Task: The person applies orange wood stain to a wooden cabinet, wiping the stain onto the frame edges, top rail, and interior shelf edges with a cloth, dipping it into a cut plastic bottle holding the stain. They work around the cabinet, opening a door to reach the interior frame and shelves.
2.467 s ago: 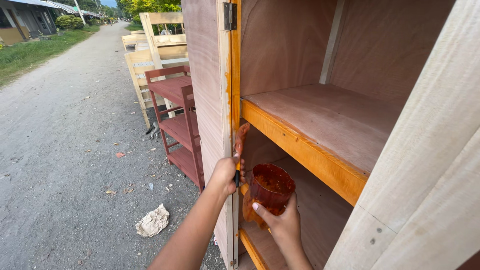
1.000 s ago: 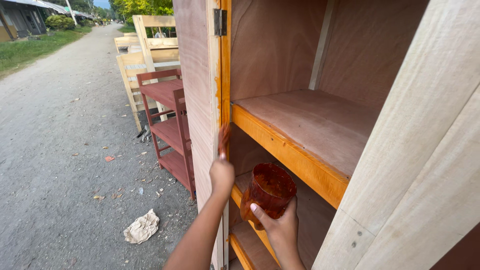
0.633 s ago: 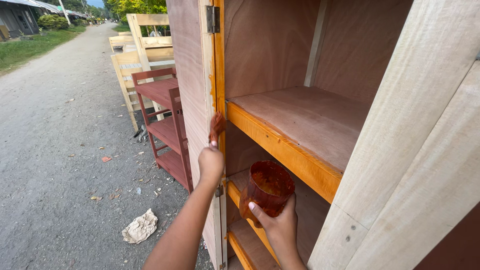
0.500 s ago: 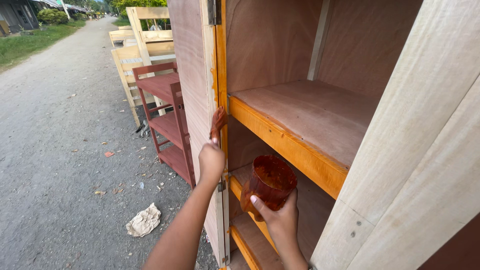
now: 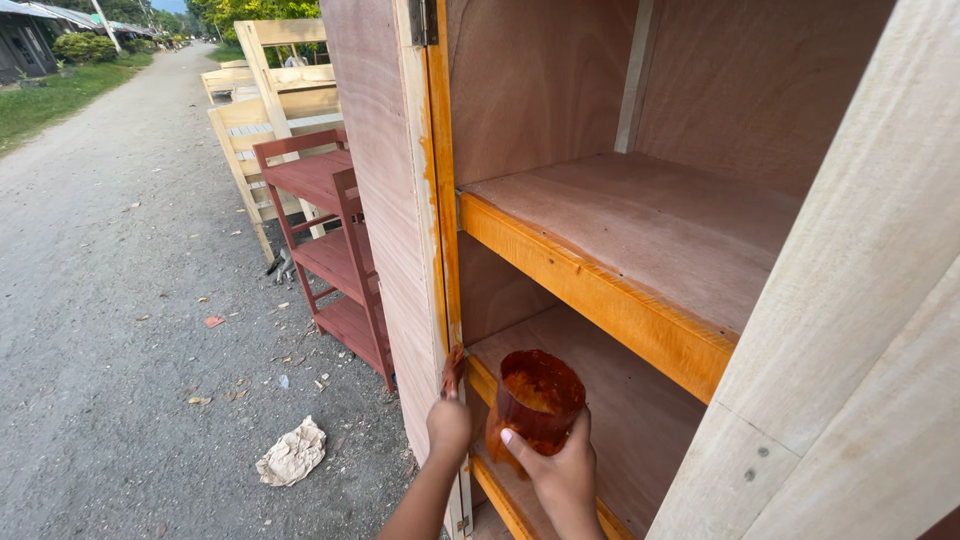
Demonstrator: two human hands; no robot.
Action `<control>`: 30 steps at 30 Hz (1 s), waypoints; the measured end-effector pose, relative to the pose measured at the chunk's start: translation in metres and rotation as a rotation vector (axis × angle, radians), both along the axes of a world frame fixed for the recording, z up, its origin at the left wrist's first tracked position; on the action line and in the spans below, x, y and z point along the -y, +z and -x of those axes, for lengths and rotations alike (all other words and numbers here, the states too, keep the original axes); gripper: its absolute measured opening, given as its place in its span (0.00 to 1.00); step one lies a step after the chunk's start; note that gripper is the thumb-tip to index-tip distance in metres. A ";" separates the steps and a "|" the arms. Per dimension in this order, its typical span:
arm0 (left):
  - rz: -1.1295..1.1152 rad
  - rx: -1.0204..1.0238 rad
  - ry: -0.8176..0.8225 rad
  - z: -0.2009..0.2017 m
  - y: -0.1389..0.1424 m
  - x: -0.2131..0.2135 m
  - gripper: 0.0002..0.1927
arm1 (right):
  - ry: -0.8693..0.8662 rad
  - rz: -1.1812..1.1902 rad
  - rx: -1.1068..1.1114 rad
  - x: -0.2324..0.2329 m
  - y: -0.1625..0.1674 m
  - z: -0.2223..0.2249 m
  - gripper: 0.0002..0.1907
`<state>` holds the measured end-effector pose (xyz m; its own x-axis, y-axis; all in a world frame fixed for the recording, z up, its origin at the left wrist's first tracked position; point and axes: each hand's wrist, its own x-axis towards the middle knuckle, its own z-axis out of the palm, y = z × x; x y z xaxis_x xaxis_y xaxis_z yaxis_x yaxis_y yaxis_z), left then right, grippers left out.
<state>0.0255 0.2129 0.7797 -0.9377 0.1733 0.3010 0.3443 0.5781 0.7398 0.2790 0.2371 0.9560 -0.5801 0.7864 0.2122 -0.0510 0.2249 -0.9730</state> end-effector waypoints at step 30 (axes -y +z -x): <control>-0.113 0.157 0.107 -0.033 0.005 0.004 0.23 | -0.039 -0.023 -0.038 -0.021 -0.037 0.006 0.42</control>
